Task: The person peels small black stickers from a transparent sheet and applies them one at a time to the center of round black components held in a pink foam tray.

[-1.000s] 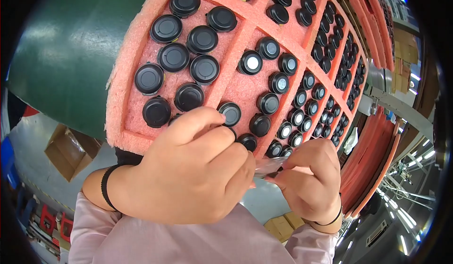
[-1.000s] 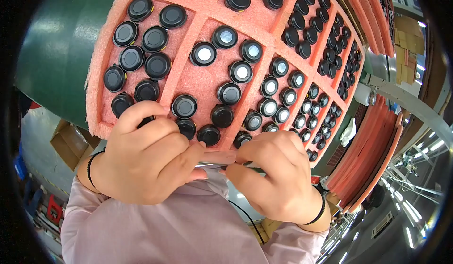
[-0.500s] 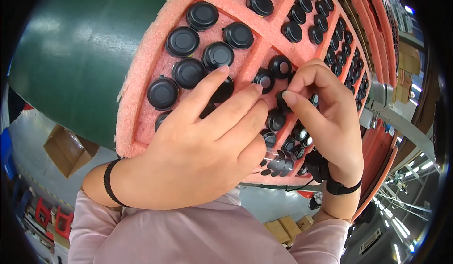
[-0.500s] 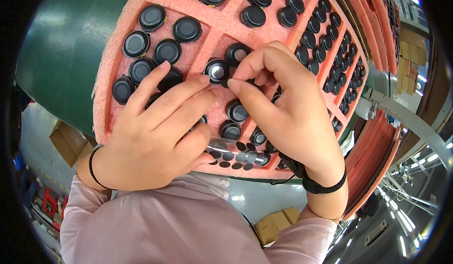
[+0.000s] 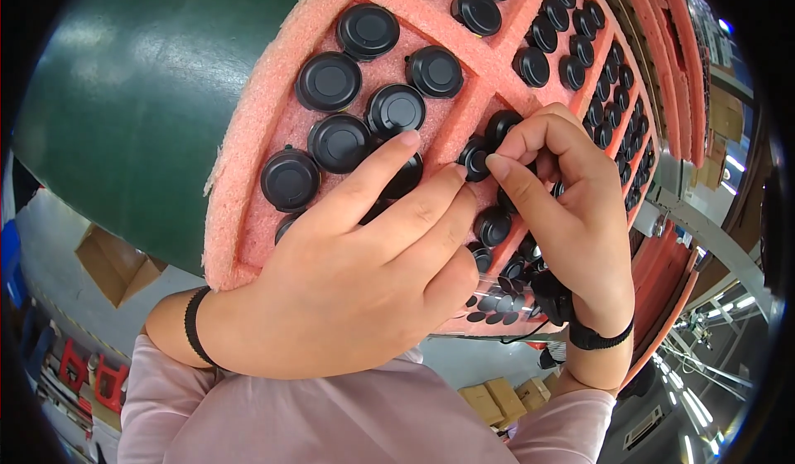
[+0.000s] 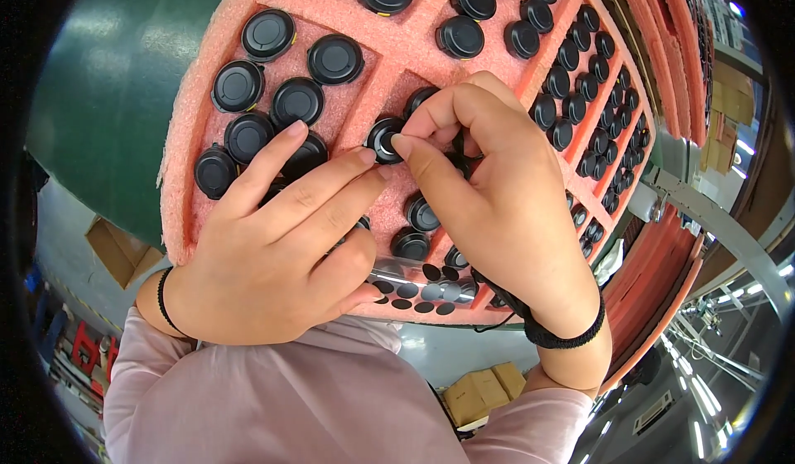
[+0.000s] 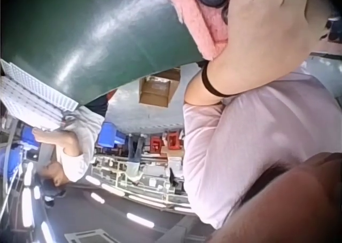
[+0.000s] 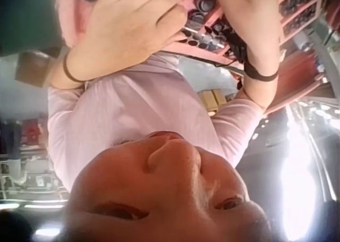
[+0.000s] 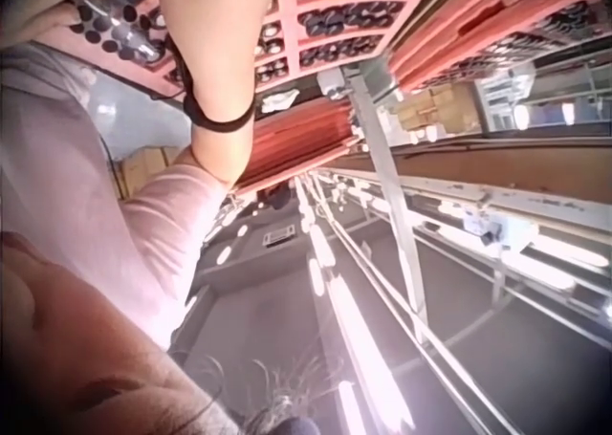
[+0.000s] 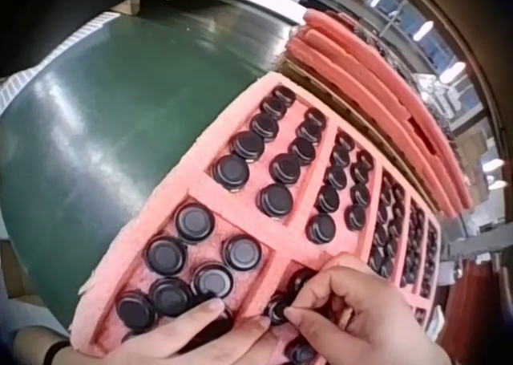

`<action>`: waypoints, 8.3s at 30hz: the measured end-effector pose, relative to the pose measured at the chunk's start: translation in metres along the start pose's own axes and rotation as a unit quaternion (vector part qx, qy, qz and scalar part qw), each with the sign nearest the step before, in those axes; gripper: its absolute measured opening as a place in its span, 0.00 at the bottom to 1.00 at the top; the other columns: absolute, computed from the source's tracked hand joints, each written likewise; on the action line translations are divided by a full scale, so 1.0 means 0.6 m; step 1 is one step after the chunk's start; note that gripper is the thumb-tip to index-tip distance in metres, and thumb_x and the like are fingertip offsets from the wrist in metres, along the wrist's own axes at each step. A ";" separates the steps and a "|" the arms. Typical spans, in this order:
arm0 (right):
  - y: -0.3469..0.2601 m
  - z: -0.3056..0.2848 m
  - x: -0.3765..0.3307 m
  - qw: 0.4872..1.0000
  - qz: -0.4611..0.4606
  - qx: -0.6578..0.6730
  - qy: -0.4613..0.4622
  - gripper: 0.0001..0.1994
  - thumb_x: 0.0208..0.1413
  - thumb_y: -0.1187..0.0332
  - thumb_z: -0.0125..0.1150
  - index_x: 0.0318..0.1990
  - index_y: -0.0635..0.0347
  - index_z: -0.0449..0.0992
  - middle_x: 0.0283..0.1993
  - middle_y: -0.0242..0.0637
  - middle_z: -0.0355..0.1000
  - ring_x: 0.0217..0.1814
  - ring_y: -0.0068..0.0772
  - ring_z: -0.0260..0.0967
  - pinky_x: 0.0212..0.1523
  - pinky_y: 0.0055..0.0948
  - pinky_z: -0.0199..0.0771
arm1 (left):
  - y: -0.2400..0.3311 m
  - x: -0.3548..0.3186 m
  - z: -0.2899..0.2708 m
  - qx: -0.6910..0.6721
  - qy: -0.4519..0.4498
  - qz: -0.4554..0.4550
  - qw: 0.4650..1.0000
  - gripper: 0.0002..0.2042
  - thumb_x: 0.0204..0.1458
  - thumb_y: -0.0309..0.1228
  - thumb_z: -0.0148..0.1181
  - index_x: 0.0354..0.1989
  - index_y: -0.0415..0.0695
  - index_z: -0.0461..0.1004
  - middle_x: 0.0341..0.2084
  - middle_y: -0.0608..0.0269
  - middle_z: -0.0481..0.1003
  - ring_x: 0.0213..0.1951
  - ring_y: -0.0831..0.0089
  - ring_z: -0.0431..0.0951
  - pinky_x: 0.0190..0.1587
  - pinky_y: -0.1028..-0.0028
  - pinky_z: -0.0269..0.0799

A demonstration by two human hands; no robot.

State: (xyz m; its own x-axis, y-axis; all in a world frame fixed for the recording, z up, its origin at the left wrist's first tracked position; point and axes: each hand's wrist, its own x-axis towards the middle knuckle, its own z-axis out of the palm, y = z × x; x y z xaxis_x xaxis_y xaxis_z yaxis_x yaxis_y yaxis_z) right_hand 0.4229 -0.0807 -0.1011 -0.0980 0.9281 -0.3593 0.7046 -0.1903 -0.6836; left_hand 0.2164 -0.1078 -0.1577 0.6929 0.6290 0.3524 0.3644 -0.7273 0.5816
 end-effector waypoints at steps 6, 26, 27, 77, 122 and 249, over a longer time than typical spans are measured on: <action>0.000 0.003 0.000 1.000 -0.009 -0.022 0.005 0.04 0.58 0.78 0.65 0.36 0.63 0.75 0.36 0.25 0.66 0.34 0.14 0.57 0.35 0.18 0.56 | 0.000 0.000 -0.002 -0.004 -0.016 -0.004 1.000 0.13 0.41 0.39 0.64 0.29 0.44 0.73 0.51 0.52 0.78 0.59 0.58 0.76 0.69 0.45 0.60; 0.001 0.013 -0.003 0.999 -0.012 -0.031 0.037 0.05 0.58 0.82 0.64 0.36 0.65 0.73 0.36 0.29 0.67 0.35 0.16 0.65 0.36 0.18 0.65 | 0.001 0.001 -0.001 -0.009 -0.008 -0.011 1.000 0.13 0.41 0.41 0.65 0.29 0.45 0.74 0.51 0.53 0.79 0.61 0.59 0.75 0.69 0.45 0.59; 0.003 0.012 -0.004 0.997 -0.029 -0.054 0.052 0.05 0.58 0.82 0.64 0.36 0.65 0.73 0.37 0.29 0.67 0.35 0.16 0.65 0.36 0.18 0.65 | 0.001 0.002 -0.001 -0.009 -0.008 -0.010 1.000 0.13 0.41 0.41 0.65 0.29 0.45 0.74 0.51 0.53 0.79 0.61 0.59 0.75 0.69 0.45 0.59; 0.054 -0.050 -0.076 0.996 -0.046 0.056 0.050 0.07 0.53 0.76 0.71 0.36 0.62 0.76 0.37 0.31 0.67 0.37 0.25 0.64 0.40 0.24 0.64 | 0.065 0.029 -0.010 -0.032 -0.074 0.038 0.996 0.16 0.44 0.43 0.65 0.33 0.43 0.79 0.43 0.55 0.78 0.48 0.58 0.77 0.55 0.53 0.70; 0.056 -0.028 -0.056 0.996 -0.017 -0.039 0.082 0.07 0.53 0.84 0.65 0.34 0.66 0.73 0.35 0.34 0.65 0.36 0.25 0.64 0.38 0.23 0.65 | 0.049 0.037 0.027 -0.028 -0.070 0.006 0.997 0.13 0.43 0.39 0.63 0.31 0.43 0.79 0.54 0.49 0.77 0.62 0.54 0.73 0.67 0.38 0.59; -0.008 -0.009 -0.210 0.976 -0.206 -0.051 0.054 0.16 0.55 0.77 0.65 0.52 0.65 0.80 0.49 0.45 0.76 0.52 0.43 0.75 0.52 0.37 0.74 | 0.096 -0.046 -0.085 -0.013 -0.118 -0.042 0.992 0.17 0.44 0.34 0.74 0.40 0.41 0.77 0.45 0.57 0.76 0.47 0.60 0.78 0.49 0.60 0.74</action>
State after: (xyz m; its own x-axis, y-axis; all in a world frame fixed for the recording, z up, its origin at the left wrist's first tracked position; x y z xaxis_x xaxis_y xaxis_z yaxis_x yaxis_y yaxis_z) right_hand 0.4355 -0.1946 -0.0490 -0.3164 0.9486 0.0059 0.6880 0.2338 -0.6870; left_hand 0.1868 -0.1532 -0.0964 0.7878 0.6036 0.1224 0.4132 -0.6654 0.6217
